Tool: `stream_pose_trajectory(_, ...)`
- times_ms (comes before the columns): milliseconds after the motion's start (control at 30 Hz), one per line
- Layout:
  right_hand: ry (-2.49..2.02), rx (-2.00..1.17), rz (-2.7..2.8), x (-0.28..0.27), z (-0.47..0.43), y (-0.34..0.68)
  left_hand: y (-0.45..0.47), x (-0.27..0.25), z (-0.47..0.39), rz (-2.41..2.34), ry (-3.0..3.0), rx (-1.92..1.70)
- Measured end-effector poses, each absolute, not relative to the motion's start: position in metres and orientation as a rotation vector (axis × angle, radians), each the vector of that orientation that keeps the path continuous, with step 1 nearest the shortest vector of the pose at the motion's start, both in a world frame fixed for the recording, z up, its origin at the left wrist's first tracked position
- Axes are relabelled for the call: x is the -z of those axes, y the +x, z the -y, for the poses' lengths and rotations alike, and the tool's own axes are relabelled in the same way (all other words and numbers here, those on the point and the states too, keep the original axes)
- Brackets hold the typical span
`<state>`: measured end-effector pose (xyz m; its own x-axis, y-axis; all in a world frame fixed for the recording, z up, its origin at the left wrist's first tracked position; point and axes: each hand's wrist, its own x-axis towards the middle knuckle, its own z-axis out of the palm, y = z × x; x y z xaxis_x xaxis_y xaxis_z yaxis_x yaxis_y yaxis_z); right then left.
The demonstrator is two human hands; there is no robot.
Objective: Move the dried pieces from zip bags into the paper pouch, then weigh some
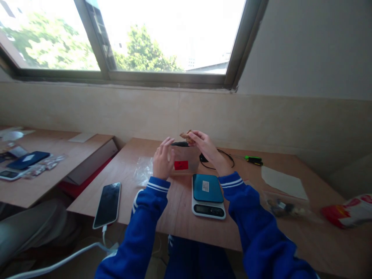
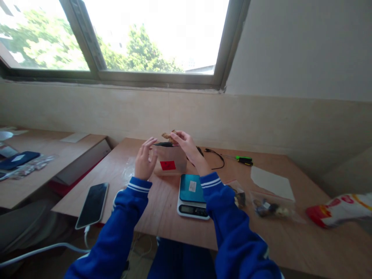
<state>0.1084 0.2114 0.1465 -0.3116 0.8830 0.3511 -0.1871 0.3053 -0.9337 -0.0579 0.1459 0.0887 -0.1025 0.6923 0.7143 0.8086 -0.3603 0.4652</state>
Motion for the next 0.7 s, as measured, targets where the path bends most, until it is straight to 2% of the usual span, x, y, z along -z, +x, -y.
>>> stream_pose_trajectory(133, -0.647, -1.347, 1.457, -0.143, -0.223, 0.105, -0.041, -0.09, -0.154, 1.623, -2.22, 1.396)
stream_pose_trajectory(333, -0.609, -1.259, 2.033, -0.146, -0.212, 0.129, -0.046, -0.072, -0.134, 1.394, -2.36, 1.519)
stream_pose_trajectory(467, -0.572, -1.242, 2.121, -0.136, -0.197, 0.143, -0.039, -0.063, -0.105, 1.316, -2.504, 1.66)
stream_pose_trajectory(700, -0.575, -0.88, 2.227, -0.118, -0.171, 0.148, -0.026, -0.042, -0.081, 1.305, -2.363, 1.846)
